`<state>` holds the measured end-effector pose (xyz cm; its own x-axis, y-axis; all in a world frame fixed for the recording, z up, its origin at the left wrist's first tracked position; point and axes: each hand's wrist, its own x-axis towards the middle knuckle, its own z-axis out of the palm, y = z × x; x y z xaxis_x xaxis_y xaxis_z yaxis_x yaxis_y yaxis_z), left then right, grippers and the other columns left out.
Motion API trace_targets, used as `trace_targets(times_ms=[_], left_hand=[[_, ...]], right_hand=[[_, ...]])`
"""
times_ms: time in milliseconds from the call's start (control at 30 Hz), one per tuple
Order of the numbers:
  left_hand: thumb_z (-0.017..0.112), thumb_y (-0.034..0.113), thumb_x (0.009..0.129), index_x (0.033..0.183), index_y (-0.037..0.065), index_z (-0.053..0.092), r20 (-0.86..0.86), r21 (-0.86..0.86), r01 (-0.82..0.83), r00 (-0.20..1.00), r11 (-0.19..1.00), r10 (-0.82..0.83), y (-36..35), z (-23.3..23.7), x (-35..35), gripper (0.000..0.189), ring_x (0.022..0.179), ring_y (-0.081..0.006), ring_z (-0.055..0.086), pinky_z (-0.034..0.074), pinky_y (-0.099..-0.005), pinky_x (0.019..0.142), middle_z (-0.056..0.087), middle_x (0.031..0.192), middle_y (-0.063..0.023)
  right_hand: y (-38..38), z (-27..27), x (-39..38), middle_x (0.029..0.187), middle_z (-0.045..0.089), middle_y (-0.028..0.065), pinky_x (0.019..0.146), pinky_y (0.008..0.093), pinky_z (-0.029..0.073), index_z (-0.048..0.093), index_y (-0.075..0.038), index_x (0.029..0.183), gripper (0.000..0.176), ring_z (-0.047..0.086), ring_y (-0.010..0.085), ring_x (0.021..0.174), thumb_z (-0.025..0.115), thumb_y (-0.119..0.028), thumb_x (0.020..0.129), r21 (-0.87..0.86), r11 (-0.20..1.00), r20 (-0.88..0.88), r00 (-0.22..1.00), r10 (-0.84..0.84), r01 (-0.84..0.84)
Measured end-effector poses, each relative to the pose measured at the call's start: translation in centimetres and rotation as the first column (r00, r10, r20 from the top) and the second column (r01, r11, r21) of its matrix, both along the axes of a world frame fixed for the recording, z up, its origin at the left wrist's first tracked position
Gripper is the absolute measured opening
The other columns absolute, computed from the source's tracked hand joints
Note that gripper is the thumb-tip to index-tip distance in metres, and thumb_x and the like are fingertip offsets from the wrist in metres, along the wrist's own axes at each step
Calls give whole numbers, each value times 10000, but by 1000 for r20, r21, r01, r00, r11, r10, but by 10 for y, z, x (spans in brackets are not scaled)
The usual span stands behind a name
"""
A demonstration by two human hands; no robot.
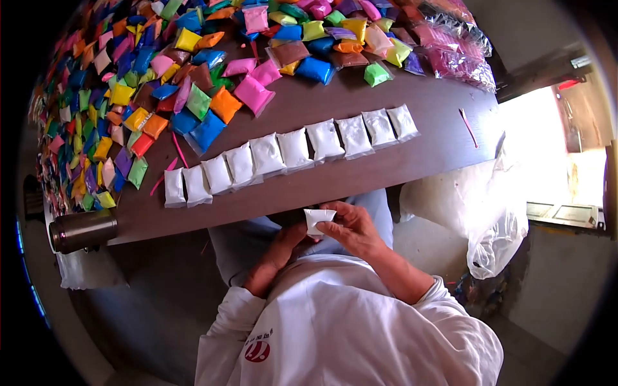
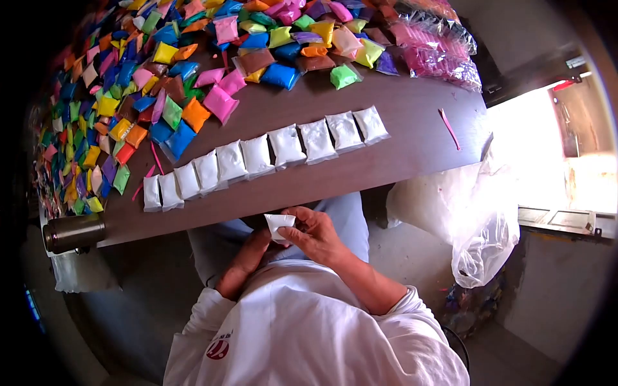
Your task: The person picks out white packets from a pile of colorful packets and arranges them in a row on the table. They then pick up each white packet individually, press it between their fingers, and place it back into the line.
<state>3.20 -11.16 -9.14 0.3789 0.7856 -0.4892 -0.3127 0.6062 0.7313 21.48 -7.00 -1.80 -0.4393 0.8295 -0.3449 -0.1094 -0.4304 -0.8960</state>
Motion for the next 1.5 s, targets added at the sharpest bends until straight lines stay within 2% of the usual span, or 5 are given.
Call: trace_targets(times_ms=[300, 567, 933, 1233, 1500], left_hand=[[521, 441, 893, 1115, 17, 577, 80, 49, -44, 996, 998, 40, -9, 13, 0, 482, 941, -156, 563, 432, -283, 854, 619, 989, -77], [447, 450, 940, 1082, -44, 570, -330, 238, 211, 936, 948, -126, -12, 31, 9, 529, 838, -185, 615, 480, -298, 748, 646, 922, -124], [425, 408, 958, 1052, -42, 567, -311, 289, 197, 945, 937, -103, -15, 32, 18, 481, 815, -191, 618, 486, -304, 737, 647, 874, -129], [421, 349, 970, 1132, -27, 526, -406, 294, 282, 902, 913, -148, -12, 27, 20, 423, 769, -165, 605, 488, -303, 723, 635, 841, -92], [449, 428, 946, 998, -29, 595, -480, 215, 271, 866, 938, -140, -8, 23, 23, 482, 717, -180, 586, 476, -299, 656, 635, 778, -114]], right_hand=[[-6, -23, -6, 893, 629, 51, 664, 246, 494, 556, 17, 1075, 234, 588, 111, 785, 606, -112, 886, -74, 997, -102, 994, -43, 36], [-7, -17, -9, 830, 625, 41, 615, 235, 472, 568, 17, 1025, 260, 573, 91, 711, 626, -192, 882, -66, 991, -30, 993, -115, 113], [-11, -28, -6, 723, 613, 29, 505, 221, 437, 584, 6, 983, 289, 549, 76, 592, 636, -257, 875, -113, 991, -87, 993, -75, 65], [-14, -36, 2, 720, 607, 27, 496, 215, 437, 586, -4, 941, 234, 542, 64, 584, 643, -220, 872, -103, 994, -76, 996, -50, 42], [-25, -35, 13, 775, 601, 25, 625, 237, 450, 532, -8, 960, 305, 544, 86, 676, 577, -306, 910, -52, 998, 11, 999, 40, -40]])
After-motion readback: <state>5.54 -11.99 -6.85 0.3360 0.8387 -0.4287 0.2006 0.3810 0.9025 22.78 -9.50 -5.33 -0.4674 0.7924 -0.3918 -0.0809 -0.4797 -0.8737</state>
